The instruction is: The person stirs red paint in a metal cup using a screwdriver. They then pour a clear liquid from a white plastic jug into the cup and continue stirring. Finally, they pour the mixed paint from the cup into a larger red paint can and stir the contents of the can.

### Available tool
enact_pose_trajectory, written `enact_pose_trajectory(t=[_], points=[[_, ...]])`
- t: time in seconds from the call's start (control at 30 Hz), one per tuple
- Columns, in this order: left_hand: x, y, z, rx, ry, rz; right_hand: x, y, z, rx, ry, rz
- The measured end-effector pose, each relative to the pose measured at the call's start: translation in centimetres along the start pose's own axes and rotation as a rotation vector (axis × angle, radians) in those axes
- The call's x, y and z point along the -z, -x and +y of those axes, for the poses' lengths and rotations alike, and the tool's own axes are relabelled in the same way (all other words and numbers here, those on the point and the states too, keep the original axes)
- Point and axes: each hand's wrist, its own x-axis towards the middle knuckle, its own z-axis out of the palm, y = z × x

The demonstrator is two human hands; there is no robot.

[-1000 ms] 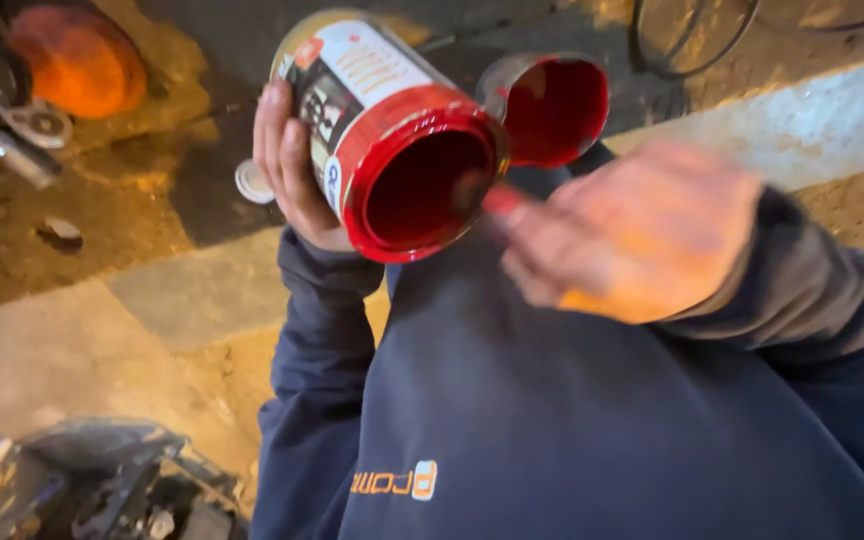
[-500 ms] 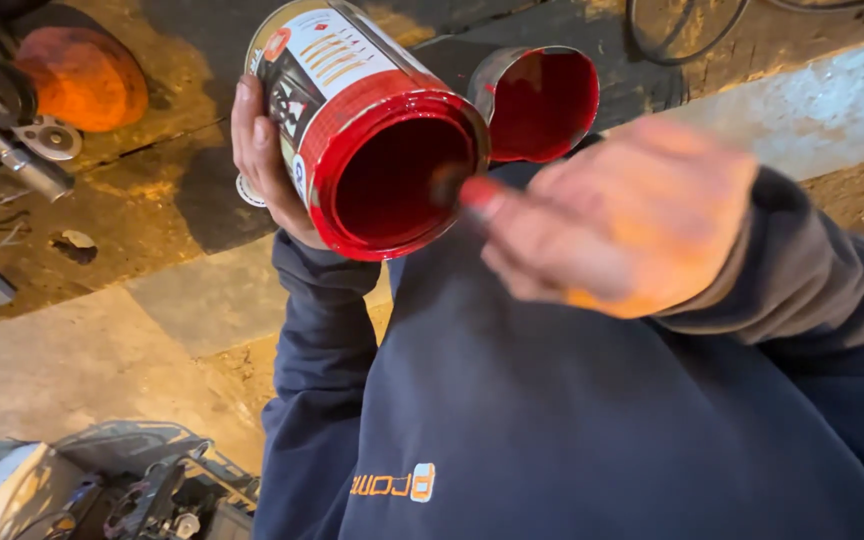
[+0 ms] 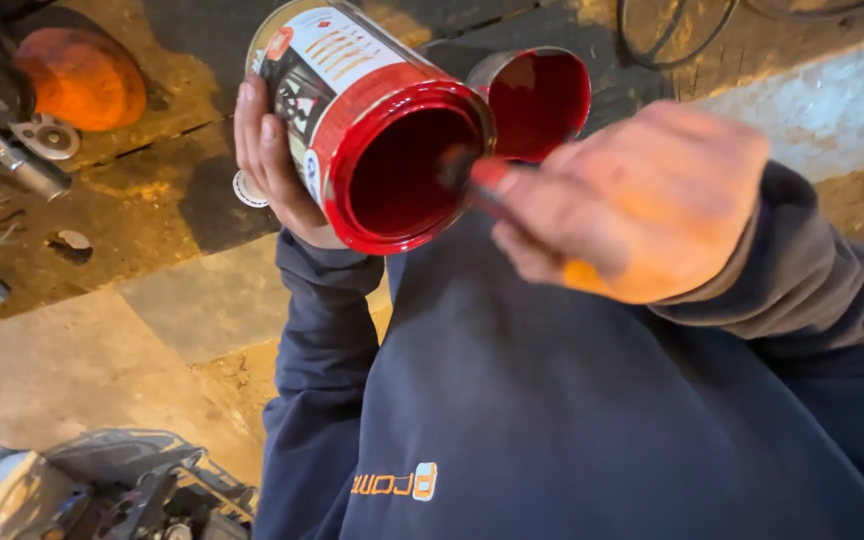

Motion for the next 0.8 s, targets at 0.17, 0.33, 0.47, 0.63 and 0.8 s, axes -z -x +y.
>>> enact_pose_trajectory(t=[0.17,0.33,0.47,0.63,0.8], points=[[0.0,-0.4,0.2,0.004,0.027,0.017,0.1,-0.5,-0.4,0.051,0.001,0.007],[0.1,-0.2,0.4,0.000,0.015,0.027,0.5,-1.7,-0.2,0.031,0.047,0.038],[-0.2,-0.6,0.3,-0.014,0.025,0.044,0.4,-0.9,-0.2,0.064,0.002,0.000],[-0.5,-0.7,1.0,0.037,0.061,0.046,-0.1,-1.6,-0.4,0.089,0.047,0.085],[-0.6,-1.1,1.2,0.047,0.103,0.067,1.3,-2.5,-0.3,-0.027,0.033,0.051]])
